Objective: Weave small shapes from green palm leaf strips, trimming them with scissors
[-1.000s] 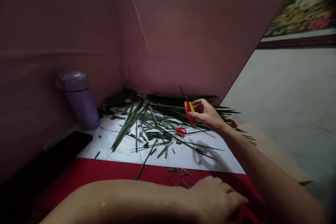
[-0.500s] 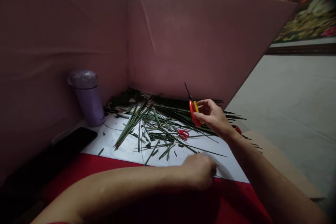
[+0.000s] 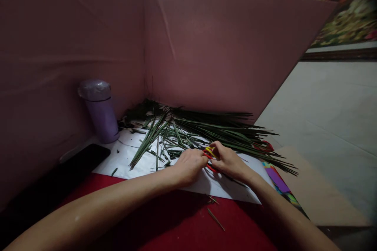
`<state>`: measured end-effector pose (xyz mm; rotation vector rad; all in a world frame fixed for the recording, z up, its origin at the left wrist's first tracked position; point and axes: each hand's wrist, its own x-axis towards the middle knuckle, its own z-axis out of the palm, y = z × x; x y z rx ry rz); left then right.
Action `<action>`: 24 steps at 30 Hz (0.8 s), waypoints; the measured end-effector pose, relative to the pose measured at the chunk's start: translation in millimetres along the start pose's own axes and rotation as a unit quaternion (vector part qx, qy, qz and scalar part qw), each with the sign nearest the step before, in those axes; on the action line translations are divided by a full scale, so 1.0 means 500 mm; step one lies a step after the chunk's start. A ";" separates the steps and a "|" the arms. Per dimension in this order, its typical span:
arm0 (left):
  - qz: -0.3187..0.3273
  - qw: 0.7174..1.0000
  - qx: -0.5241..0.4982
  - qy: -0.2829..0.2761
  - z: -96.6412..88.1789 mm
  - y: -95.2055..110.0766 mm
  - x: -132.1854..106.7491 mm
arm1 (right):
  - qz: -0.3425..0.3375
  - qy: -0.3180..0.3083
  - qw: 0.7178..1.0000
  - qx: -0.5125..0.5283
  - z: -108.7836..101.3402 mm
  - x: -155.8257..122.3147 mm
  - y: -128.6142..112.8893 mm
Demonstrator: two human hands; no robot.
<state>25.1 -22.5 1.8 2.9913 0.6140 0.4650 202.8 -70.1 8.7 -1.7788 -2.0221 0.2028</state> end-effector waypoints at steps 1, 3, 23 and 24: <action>-0.004 1.000 0.009 0.007 0.002 0.000 0.001 | -0.005 -0.005 1.000 -0.008 0.003 0.003 0.001; -0.010 1.000 0.019 0.017 0.004 -0.001 0.004 | -0.017 -0.009 1.000 -0.021 0.007 0.008 0.000; -0.299 0.943 0.141 0.033 -0.075 -0.163 0.000 | -0.127 0.149 0.975 -0.103 0.084 -0.024 -0.001; -0.332 0.931 0.154 0.026 -0.082 -0.181 -0.010 | -0.127 0.148 0.976 -0.101 0.084 -0.025 0.000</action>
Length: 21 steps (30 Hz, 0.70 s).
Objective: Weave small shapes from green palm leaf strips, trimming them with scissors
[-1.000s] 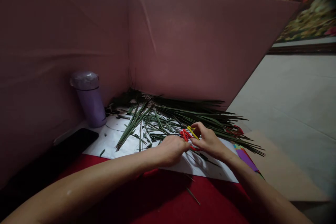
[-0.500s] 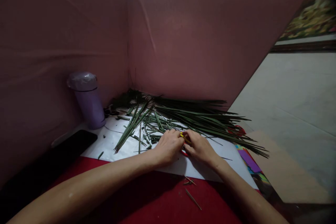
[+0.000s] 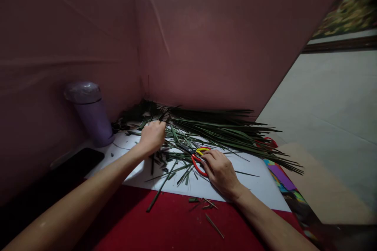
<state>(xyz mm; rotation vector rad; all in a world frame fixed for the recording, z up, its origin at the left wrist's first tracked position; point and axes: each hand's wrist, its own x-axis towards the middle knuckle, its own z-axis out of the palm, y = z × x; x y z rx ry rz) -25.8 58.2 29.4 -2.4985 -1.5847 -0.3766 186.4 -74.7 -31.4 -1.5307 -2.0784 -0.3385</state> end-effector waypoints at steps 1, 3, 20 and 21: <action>-0.027 0.999 0.014 -0.008 0.000 -0.020 0.002 | 0.001 -0.002 1.000 0.003 0.000 0.000 0.000; -0.072 0.996 0.035 -0.038 0.006 -0.053 0.003 | 0.004 -0.006 1.000 0.007 0.000 -0.001 0.000; -0.108 0.993 -0.007 -0.052 0.057 -0.085 -0.005 | 0.000 0.002 0.999 0.032 0.002 -0.002 0.000; -0.105 0.993 -0.005 -0.046 0.058 -0.086 -0.006 | -0.001 0.003 0.999 0.033 0.003 -0.003 0.001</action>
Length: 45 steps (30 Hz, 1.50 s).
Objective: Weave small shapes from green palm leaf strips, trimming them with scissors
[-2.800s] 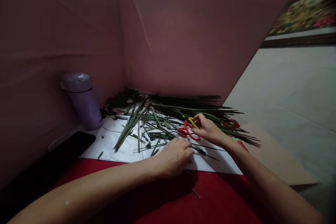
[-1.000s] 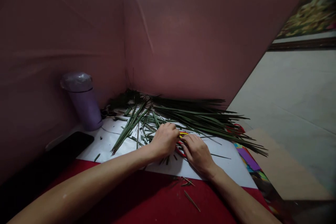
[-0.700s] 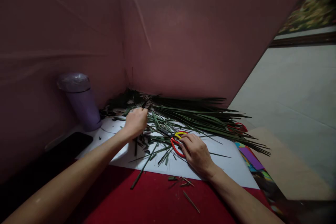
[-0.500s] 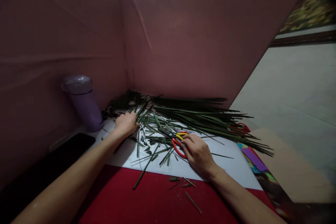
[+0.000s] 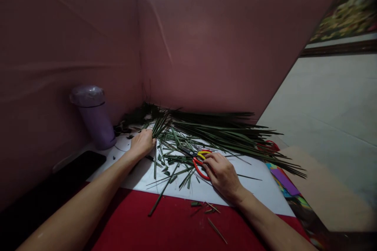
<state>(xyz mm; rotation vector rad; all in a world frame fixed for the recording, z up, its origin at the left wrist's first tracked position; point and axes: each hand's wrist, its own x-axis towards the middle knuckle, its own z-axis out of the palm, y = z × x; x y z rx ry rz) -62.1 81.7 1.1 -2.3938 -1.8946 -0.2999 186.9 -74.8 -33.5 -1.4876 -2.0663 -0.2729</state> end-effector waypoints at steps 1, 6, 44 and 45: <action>0.004 1.000 0.002 0.010 0.000 0.000 -0.001 | -0.001 0.002 1.000 0.001 0.001 0.000 0.001; 0.043 0.997 0.013 0.060 -0.025 0.019 0.004 | -0.001 0.002 1.000 0.007 0.000 0.003 0.003; 0.186 0.977 -0.091 0.053 0.029 0.269 0.327 | 0.028 0.025 0.998 0.059 0.008 0.017 0.004; 0.186 0.977 -0.088 0.050 0.033 0.274 0.337 | 0.029 0.026 0.997 0.060 0.009 0.017 0.005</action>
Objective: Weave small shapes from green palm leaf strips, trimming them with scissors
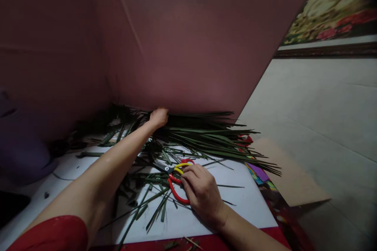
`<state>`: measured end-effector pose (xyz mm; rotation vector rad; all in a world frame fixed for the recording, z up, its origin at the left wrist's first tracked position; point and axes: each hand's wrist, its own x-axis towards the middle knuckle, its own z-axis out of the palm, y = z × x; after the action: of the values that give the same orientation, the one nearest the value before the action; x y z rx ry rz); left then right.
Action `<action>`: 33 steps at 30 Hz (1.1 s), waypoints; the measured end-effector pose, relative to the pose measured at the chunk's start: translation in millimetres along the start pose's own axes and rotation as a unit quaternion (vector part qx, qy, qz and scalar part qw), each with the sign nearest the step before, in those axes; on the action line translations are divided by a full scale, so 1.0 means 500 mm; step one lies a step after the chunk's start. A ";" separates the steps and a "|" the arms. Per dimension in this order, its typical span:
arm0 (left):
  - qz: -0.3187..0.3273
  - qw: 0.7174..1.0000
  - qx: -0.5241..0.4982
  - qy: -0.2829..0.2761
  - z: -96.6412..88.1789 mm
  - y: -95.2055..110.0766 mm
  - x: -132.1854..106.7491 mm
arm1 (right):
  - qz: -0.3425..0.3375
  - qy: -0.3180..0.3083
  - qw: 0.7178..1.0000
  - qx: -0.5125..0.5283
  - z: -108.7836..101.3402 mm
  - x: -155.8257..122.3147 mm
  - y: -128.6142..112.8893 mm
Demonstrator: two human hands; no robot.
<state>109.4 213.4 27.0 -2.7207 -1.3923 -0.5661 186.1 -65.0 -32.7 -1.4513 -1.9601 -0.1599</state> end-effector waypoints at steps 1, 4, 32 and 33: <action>0.001 1.000 0.003 -0.004 0.006 0.000 0.009 | 0.002 0.000 1.000 0.000 0.001 0.000 0.001; 0.013 1.000 0.010 -0.015 0.022 0.002 0.029 | 0.007 -0.001 1.000 -0.002 0.002 0.001 0.004; 0.307 0.950 -0.013 0.047 0.016 0.067 -0.130 | 0.010 -0.024 1.000 -0.012 -0.002 0.003 0.005; 0.311 0.949 -0.009 0.054 0.020 0.068 -0.132 | 0.011 -0.026 1.000 -0.013 -0.002 0.003 0.004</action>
<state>104.2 143.5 0.2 -2.8570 -0.4461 -0.6520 188.2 -63.5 -31.9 -1.5063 -1.9894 -0.1403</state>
